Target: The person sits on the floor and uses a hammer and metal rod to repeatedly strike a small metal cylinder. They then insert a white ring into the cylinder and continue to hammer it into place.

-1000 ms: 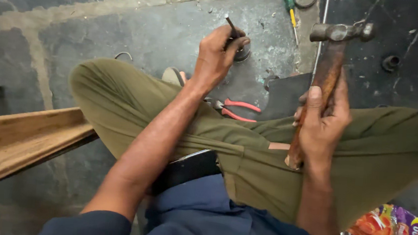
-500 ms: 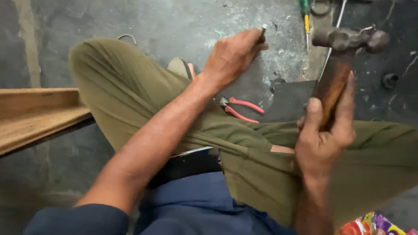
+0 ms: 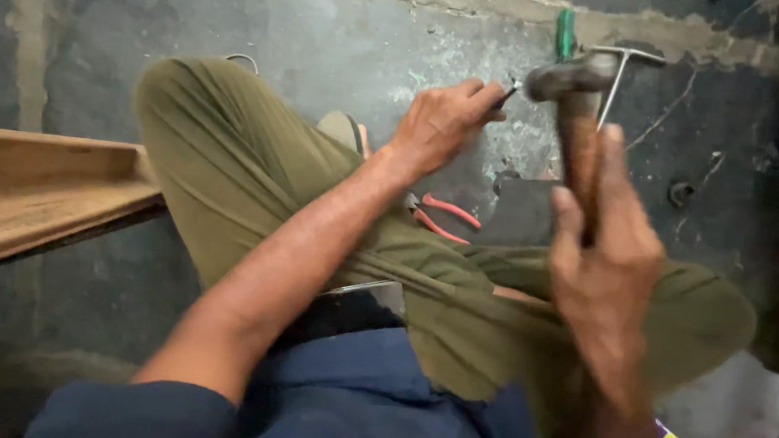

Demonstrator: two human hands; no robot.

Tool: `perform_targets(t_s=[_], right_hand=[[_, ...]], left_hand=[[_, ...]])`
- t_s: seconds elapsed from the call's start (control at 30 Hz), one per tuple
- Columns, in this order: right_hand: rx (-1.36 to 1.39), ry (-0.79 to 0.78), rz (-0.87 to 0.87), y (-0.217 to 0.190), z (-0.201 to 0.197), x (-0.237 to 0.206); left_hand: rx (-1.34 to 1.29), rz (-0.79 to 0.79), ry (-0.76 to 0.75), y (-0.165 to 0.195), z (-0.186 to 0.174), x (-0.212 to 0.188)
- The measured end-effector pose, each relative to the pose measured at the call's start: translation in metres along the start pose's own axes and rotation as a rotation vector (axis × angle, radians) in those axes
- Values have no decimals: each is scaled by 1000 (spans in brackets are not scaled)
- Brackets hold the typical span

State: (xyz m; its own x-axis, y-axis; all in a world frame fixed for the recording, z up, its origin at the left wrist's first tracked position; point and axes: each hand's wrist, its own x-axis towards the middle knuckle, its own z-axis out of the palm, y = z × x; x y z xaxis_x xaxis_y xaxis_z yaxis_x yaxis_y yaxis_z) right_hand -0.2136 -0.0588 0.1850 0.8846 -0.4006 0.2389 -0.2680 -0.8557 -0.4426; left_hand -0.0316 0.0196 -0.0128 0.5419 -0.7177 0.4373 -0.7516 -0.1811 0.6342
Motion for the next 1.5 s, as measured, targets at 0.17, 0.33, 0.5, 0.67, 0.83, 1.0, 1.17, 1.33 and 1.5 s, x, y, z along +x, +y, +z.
perform_targets(t_s=[0.17, 0.33, 0.5, 0.67, 0.83, 1.0, 1.17, 1.33, 1.5], right_hand=[[-1, 213, -37, -12, -17, -12], [-57, -70, 75, 14, 22, 1], [-57, 151, -81, 12, 8, -13], [-31, 20, 76, 10, 20, -4], [-28, -46, 152, 36, 45, 8], [425, 240, 252, 56, 45, -11], [833, 301, 312, 94, 76, -10], [1192, 243, 579, 124, 120, -17], [1508, 155, 975, 152, 143, -21]], left_hand=[[-20, -23, -23, -3, 2, -3], [-29, -10, -8, 0, -1, -4], [-16, -26, -6, -1, 0, -5], [2, -19, -73, -8, 5, -6], [-53, -86, -37, -13, 6, -5], [-153, -122, 10, -10, -3, -1], [-187, -137, -58, -1, -20, 3], [-356, -525, 17, -7, -22, 10], [-298, -616, 159, -30, -14, 10]])
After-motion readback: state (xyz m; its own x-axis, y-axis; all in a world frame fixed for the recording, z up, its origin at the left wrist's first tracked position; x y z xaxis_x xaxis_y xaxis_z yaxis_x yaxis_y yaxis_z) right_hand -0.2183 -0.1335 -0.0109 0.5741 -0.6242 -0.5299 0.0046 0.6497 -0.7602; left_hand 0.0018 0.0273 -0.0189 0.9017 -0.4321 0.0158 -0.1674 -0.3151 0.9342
